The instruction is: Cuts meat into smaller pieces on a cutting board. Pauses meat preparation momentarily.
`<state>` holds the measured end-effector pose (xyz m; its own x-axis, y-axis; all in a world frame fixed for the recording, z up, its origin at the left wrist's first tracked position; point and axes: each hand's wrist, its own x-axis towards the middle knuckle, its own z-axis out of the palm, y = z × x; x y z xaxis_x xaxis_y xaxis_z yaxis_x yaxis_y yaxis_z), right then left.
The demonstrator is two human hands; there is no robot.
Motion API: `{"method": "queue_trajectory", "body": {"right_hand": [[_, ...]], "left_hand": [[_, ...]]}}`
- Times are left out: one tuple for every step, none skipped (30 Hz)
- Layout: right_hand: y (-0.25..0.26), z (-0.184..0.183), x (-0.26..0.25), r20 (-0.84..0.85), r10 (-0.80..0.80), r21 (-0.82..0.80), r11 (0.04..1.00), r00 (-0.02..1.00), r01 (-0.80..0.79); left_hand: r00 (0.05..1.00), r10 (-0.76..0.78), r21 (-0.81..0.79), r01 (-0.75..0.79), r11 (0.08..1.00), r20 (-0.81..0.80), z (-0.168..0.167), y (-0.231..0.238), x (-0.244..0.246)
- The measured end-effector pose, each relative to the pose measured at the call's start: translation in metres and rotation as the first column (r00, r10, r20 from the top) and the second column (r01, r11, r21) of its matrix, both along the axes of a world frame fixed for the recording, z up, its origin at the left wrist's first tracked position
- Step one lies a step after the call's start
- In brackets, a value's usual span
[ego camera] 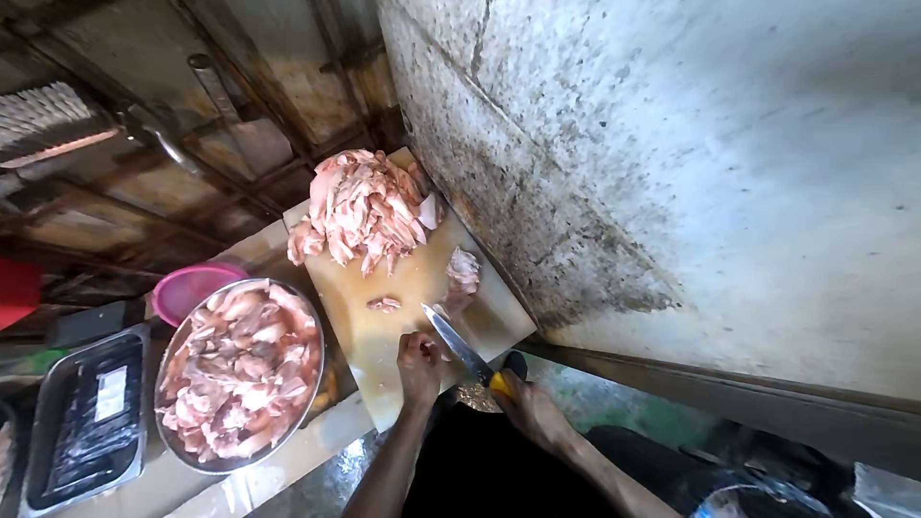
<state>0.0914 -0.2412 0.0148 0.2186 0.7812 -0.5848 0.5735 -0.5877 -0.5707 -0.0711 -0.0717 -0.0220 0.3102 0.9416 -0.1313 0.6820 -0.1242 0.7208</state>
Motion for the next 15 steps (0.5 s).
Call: {"method": "queue_trajectory", "body": {"right_hand": [[0.004, 0.000, -0.002, 0.009, 0.026, -0.022, 0.999, 1.000, -0.026], [0.007, -0.001, -0.004, 0.015, 0.049, -0.046, 0.998, 0.999, -0.048], [0.010, -0.002, -0.005, 0.027, 0.067, -0.074, 0.995, 0.997, -0.065], [0.012, -0.003, -0.006, 0.038, 0.077, -0.103, 0.992, 0.996, -0.073], [0.013, -0.004, -0.007, 0.045, 0.081, -0.134, 0.988, 0.996, -0.074], [0.011, -0.003, -0.008, 0.054, 0.083, -0.162, 0.984, 0.995, -0.073], [0.007, -0.001, -0.009, 0.064, 0.088, -0.189, 0.979, 0.994, -0.075], [0.003, 0.003, -0.009, 0.068, 0.094, -0.212, 0.974, 0.993, -0.078], [-0.002, 0.007, -0.009, 0.068, 0.101, -0.233, 0.969, 0.993, -0.083], [-0.004, 0.010, -0.008, 0.062, 0.105, -0.253, 0.964, 0.993, -0.086], [-0.004, 0.011, -0.009, 0.055, 0.108, -0.263, 0.960, 0.993, -0.090], [-0.001, 0.011, -0.011, 0.048, 0.110, -0.263, 0.960, 0.993, -0.094], [0.007, 0.012, -0.015, 0.034, 0.108, -0.260, 0.961, 0.994, -0.096], [0.018, 0.012, -0.019, 0.020, 0.102, -0.253, 0.963, 0.995, -0.094], [0.031, 0.012, -0.024, 0.010, 0.100, -0.240, 0.966, 0.995, -0.095]], "left_hand": [[1.000, 0.021, -0.001, -0.021, 1.000, 0.010, -0.001, -0.002, -0.001], [0.999, 0.040, -0.004, -0.040, 0.999, 0.017, -0.002, -0.004, -0.001], [0.998, 0.055, -0.004, -0.055, 0.998, 0.023, -0.002, -0.005, -0.001], [0.997, 0.067, -0.002, -0.067, 0.998, 0.027, -0.002, -0.006, 0.000], [0.997, 0.074, 0.000, -0.074, 0.997, 0.027, -0.003, -0.006, 0.000], [0.997, 0.078, 0.002, -0.078, 0.997, 0.021, -0.002, -0.006, 0.001], [0.997, 0.081, 0.002, -0.081, 0.997, 0.006, -0.002, -0.006, 0.001], [0.997, 0.082, -0.003, -0.082, 0.997, -0.006, -0.001, -0.005, 0.003], [0.996, 0.085, -0.015, -0.086, 0.996, -0.019, 0.000, -0.005, 0.004], [0.995, 0.089, -0.024, -0.090, 0.996, -0.035, 0.001, -0.005, 0.006], [0.994, 0.092, -0.029, -0.093, 0.995, -0.052, 0.002, -0.004, 0.007], [0.994, 0.088, -0.035, -0.090, 0.995, -0.071, 0.003, -0.004, 0.007], [0.992, 0.077, -0.045, -0.082, 0.996, -0.095, 0.004, -0.003, 0.007], [0.991, 0.064, -0.064, -0.072, 0.995, -0.120, 0.006, -0.002, 0.008], [0.988, 0.049, -0.090, -0.063, 0.994, -0.143, 0.010, 0.000, 0.009]]}}
